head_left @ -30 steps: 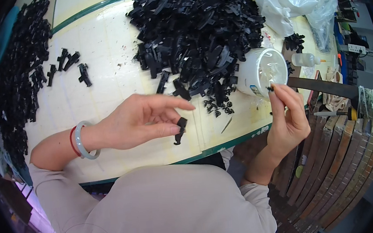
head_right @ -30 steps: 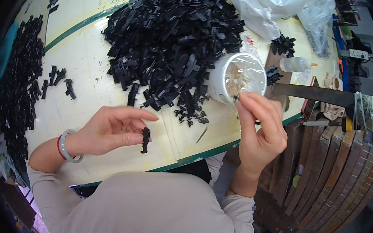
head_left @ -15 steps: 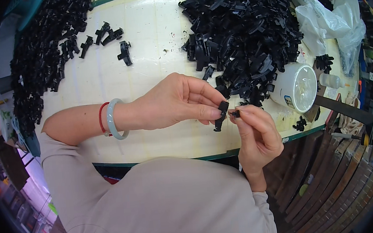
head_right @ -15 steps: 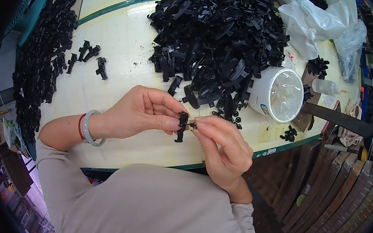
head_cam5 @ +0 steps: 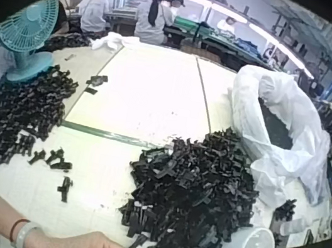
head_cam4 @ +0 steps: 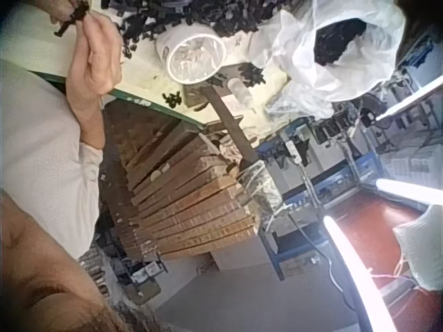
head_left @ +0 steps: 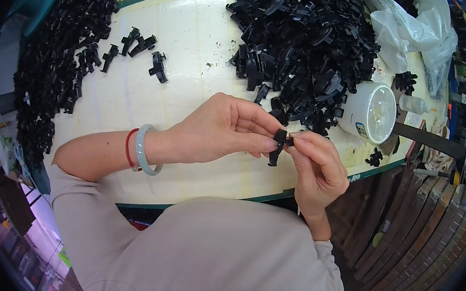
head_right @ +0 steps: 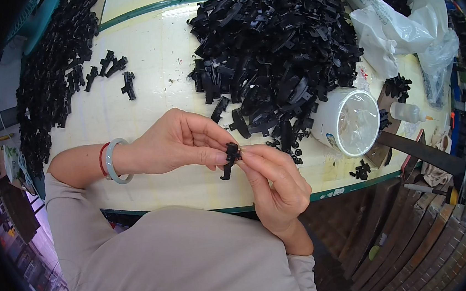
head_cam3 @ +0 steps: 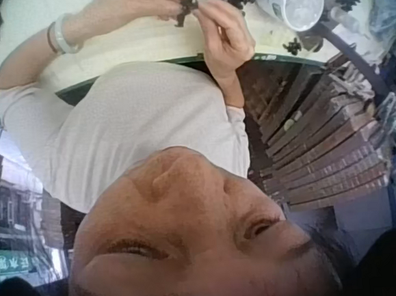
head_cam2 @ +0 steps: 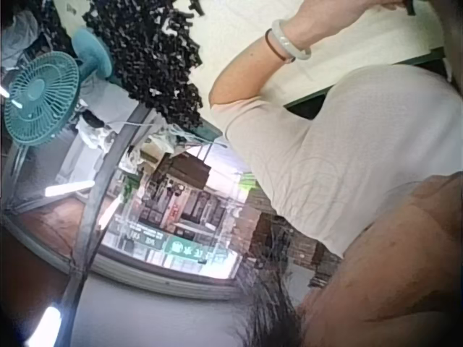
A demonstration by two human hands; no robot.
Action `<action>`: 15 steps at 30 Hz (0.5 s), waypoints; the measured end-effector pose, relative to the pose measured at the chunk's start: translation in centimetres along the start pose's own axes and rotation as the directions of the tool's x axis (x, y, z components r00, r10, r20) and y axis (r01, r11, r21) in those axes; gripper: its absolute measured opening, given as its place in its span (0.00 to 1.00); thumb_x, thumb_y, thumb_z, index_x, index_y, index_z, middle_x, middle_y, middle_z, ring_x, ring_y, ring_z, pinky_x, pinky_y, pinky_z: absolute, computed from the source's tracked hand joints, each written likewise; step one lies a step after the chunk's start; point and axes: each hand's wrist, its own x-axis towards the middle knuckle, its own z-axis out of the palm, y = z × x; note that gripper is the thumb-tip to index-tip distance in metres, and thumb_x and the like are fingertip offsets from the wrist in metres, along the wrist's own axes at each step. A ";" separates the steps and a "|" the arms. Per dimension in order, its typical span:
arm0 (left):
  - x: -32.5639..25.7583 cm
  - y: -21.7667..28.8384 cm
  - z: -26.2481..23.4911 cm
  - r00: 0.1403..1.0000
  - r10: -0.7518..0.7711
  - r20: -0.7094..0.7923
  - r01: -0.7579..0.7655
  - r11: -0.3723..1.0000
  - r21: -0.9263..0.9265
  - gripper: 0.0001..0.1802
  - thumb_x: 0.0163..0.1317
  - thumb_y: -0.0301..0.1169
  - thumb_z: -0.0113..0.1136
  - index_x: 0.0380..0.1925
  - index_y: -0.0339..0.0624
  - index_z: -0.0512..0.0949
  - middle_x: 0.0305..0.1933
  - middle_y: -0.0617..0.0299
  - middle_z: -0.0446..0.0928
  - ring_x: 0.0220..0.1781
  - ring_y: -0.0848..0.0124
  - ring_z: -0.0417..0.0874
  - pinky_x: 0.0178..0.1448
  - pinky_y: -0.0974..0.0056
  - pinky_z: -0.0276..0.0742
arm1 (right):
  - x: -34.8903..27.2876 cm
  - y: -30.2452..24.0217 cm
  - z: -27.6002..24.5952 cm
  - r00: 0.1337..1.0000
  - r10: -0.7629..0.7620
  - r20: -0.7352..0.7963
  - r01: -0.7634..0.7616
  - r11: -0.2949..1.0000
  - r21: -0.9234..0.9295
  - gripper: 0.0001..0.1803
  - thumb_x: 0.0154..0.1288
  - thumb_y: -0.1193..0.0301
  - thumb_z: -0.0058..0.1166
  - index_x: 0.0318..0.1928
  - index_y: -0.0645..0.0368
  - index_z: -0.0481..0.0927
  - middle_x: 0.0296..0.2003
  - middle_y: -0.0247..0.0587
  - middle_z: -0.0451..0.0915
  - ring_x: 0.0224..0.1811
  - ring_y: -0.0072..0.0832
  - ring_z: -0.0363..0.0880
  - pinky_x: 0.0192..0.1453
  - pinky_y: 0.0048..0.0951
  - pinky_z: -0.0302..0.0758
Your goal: Assembling small black plastic components by hand on a workbench.
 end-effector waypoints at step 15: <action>-0.4 0.1 0.2 0.999 -0.011 -0.036 0.015 0.994 0.107 0.10 0.57 0.22 0.61 0.40 0.31 0.79 0.35 0.56 0.82 0.34 0.74 0.83 0.38 0.72 0.80 | -0.2 0.1 0.6 0.997 -0.070 0.016 0.070 0.997 0.008 0.14 0.49 0.87 0.61 0.38 0.65 0.81 0.35 0.45 0.78 0.32 0.27 0.78 0.34 0.20 0.77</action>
